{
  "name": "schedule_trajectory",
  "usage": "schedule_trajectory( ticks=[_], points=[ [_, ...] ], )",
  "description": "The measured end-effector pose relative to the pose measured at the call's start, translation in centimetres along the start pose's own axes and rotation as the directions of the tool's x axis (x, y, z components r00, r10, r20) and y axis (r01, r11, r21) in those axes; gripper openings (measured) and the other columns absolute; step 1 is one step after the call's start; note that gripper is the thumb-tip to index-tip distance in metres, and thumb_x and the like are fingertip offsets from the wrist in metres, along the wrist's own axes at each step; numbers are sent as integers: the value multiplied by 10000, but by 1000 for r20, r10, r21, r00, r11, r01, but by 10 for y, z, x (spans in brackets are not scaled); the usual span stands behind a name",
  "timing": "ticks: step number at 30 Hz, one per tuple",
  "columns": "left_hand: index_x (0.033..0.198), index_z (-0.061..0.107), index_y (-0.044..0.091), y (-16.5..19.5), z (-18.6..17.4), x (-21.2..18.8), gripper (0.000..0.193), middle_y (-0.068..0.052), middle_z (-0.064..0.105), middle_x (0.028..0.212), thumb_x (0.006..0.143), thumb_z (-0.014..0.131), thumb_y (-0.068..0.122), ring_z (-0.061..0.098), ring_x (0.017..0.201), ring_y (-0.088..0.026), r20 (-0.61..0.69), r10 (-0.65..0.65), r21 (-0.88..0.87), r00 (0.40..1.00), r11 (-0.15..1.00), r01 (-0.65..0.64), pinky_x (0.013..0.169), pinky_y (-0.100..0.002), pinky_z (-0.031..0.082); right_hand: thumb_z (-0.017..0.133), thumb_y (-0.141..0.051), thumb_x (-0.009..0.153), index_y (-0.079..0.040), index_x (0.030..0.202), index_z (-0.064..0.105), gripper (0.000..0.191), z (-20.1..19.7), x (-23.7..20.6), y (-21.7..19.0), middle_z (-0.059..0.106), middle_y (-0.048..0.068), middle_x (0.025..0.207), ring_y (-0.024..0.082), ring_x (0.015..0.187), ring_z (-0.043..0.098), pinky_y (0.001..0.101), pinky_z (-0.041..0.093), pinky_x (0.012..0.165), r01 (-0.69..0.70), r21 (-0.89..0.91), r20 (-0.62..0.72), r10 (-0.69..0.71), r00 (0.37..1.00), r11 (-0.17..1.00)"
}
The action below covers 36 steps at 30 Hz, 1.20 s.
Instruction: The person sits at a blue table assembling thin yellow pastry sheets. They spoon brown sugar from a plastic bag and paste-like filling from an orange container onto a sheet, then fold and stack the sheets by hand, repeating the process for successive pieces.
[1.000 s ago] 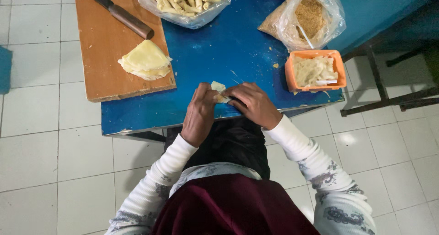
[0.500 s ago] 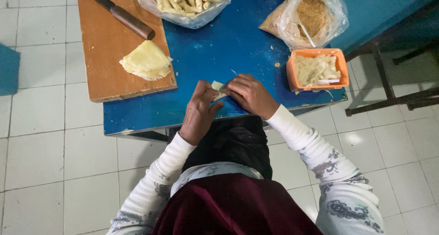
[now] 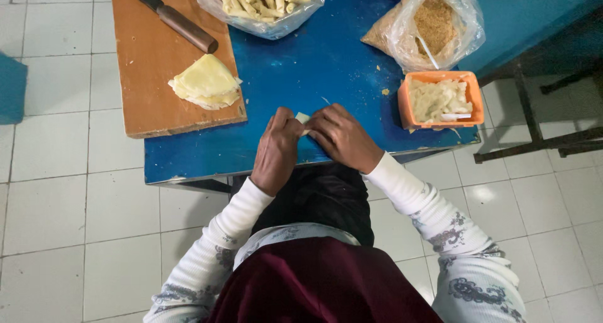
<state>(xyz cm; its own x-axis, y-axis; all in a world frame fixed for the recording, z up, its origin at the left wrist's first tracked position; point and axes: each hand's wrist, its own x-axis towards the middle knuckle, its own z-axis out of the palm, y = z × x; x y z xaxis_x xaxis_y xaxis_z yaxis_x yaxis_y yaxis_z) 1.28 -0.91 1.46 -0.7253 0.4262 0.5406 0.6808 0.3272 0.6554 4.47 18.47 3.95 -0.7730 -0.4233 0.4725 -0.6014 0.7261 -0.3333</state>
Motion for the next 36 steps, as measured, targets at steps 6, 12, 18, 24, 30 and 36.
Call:
schedule_trajectory(
  ticks=[6,12,18,24,30,36],
  points=[
    [980,608,-26,9,-4,-8,147,-167,498,1059,857,659,-88,594,996,-356,33,76,-102,997,992,-72,808,-444,504,748,-74,877,-21,1030,688,173,-5,-12,-19,660,105,1055,314,985,631,409,533,851,-21,-35,-56,19,998,999],
    [945,596,-2,7,-8,-2,120,-163,524,1046,878,670,-69,619,913,-364,114,-27,-140,993,989,43,731,-452,495,768,-105,910,-35,970,694,118,-3,-14,-18,648,90,981,303,933,626,414,524,810,-69,-4,-40,69,997,998],
    [980,610,29,6,-10,-2,97,-160,520,1049,907,620,-34,621,973,-366,57,72,-97,996,993,-66,772,-459,505,773,-115,885,-39,988,724,137,3,-12,-16,613,108,947,316,924,595,417,500,801,-131,-39,-100,127,987,991],
    [939,581,27,0,-5,5,74,-163,530,1100,904,618,-26,553,989,-369,51,78,-10,996,997,-78,845,-464,476,783,-101,906,-42,1055,704,179,6,-18,-24,640,73,1031,284,970,592,403,495,838,-134,-96,-134,120,984,986],
    [980,664,60,6,-13,4,217,-129,562,1138,776,734,38,531,1056,-357,42,62,78,997,995,-65,869,-448,463,711,-88,907,-60,1090,711,185,9,-19,-31,623,69,1073,269,998,580,398,454,836,-130,-304,-141,91,986,944],
    [1026,690,94,8,-10,3,210,-105,577,1207,836,777,83,513,1169,-345,-3,62,227,998,972,-60,919,-456,464,631,-77,941,-81,1371,668,432,11,-24,-45,572,62,1229,252,1065,533,397,440,867,-182,-449,-79,164,983,875]
  ],
)
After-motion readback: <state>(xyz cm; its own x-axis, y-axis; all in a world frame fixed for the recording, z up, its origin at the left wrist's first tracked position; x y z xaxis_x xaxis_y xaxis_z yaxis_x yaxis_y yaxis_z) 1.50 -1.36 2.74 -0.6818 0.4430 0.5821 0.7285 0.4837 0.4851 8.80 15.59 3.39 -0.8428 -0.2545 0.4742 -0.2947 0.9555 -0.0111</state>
